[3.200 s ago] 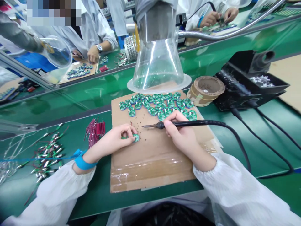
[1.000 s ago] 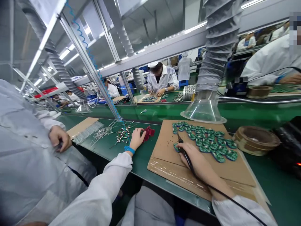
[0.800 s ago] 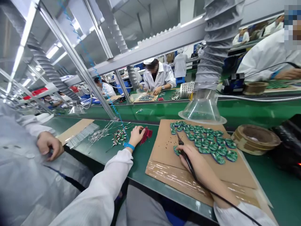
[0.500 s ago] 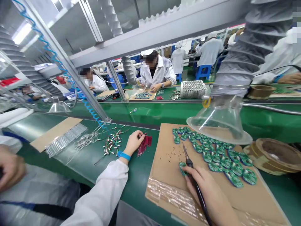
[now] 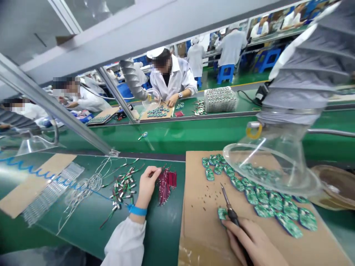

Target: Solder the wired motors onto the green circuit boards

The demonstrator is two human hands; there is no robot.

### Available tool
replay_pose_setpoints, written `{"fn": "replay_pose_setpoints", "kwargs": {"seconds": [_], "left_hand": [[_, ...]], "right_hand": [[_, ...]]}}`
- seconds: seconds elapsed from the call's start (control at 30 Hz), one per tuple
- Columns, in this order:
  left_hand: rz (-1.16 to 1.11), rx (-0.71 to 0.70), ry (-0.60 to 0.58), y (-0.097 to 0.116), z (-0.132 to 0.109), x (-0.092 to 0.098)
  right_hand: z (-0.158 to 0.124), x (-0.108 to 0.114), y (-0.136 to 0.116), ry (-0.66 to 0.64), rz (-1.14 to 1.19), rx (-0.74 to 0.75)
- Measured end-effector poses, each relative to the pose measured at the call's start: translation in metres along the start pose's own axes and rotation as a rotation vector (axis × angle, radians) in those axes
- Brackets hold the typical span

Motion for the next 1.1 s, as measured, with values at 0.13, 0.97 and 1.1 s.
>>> {"fn": "replay_pose_setpoints", "kwargs": {"seconds": [0.13, 0.97, 1.1], "left_hand": [[-0.052, 0.023, 0.072, -0.007, -0.001, 0.011], [0.043, 0.007, -0.72, 0.113, -0.132, -0.147], [0.106, -0.002, -0.81, 0.108, -0.136, -0.151]], "right_hand": [[0.01, 0.005, -0.02, -0.031, -0.025, 0.042], [0.014, 0.018, -0.012, -0.028, 0.307, -0.021], [0.007, 0.03, 0.003, 0.07, 0.41, -0.167]]}}
Point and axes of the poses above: each hand's wrist, its own z-axis towards the middle knuckle, its own x-axis out of the back of the hand, y = z × x, the point moved 10 cm from there along z, towards the middle knuckle, and after that the axes turned 2 degrees about z, right-handed, at the moved point
